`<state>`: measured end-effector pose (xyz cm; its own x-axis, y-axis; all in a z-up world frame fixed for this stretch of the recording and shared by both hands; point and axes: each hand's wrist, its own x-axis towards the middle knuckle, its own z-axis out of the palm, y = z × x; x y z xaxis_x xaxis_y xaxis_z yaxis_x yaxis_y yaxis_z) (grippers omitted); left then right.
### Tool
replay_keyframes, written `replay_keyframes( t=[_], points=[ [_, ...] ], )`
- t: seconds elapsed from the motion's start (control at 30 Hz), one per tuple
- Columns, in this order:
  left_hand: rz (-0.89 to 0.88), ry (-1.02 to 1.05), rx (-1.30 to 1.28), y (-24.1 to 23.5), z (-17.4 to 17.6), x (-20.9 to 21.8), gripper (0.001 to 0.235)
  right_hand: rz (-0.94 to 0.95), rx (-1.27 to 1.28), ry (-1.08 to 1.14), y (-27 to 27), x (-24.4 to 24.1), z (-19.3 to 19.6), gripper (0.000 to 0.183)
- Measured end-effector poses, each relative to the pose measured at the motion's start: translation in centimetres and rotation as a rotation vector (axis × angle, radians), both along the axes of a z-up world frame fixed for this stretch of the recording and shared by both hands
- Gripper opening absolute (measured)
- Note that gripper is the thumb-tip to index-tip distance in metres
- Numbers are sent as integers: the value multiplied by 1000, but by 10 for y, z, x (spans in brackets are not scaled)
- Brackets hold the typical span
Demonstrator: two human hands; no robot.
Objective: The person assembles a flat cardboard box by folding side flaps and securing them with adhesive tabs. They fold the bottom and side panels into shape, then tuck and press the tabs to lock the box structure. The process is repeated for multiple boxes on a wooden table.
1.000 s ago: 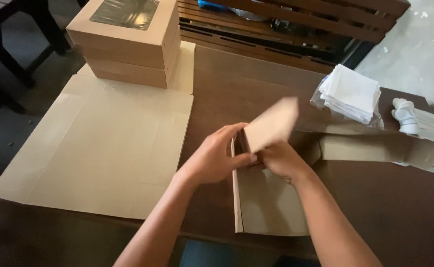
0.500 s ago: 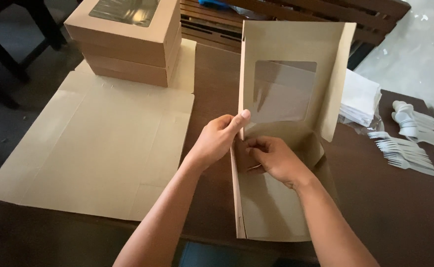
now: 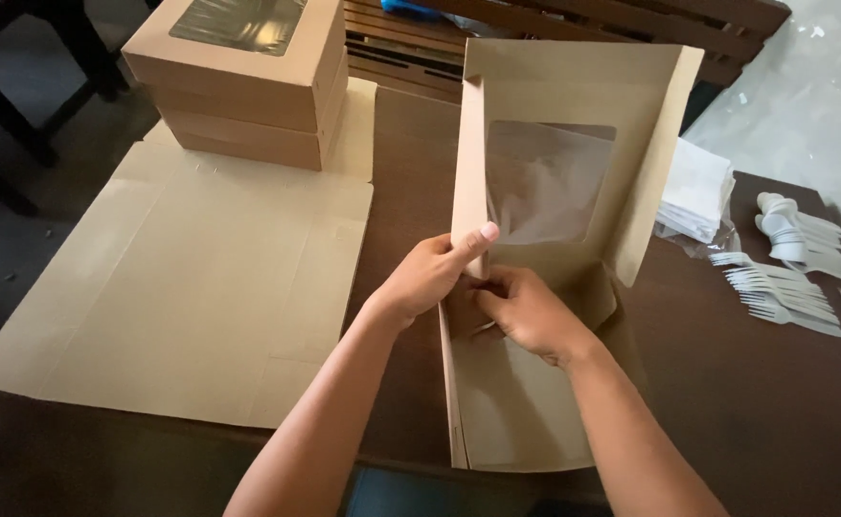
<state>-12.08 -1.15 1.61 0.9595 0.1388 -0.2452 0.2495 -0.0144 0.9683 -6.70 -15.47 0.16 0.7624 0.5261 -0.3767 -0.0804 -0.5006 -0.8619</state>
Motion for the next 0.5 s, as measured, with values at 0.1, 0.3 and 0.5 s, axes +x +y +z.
replay_keyframes(
  t=[0.1,0.3,0.5],
  points=[
    [-11,-28,-23,2,-9,4,91,10,35,-2,-3,9,-22,35],
    [-44,-107,-70,3,-17,12,88,85,7,-60,-20,42,-76,37],
    [-63,-45,-125,7,-30,26,77,137,-13,-87,-12,28,-49,36]
  ],
)
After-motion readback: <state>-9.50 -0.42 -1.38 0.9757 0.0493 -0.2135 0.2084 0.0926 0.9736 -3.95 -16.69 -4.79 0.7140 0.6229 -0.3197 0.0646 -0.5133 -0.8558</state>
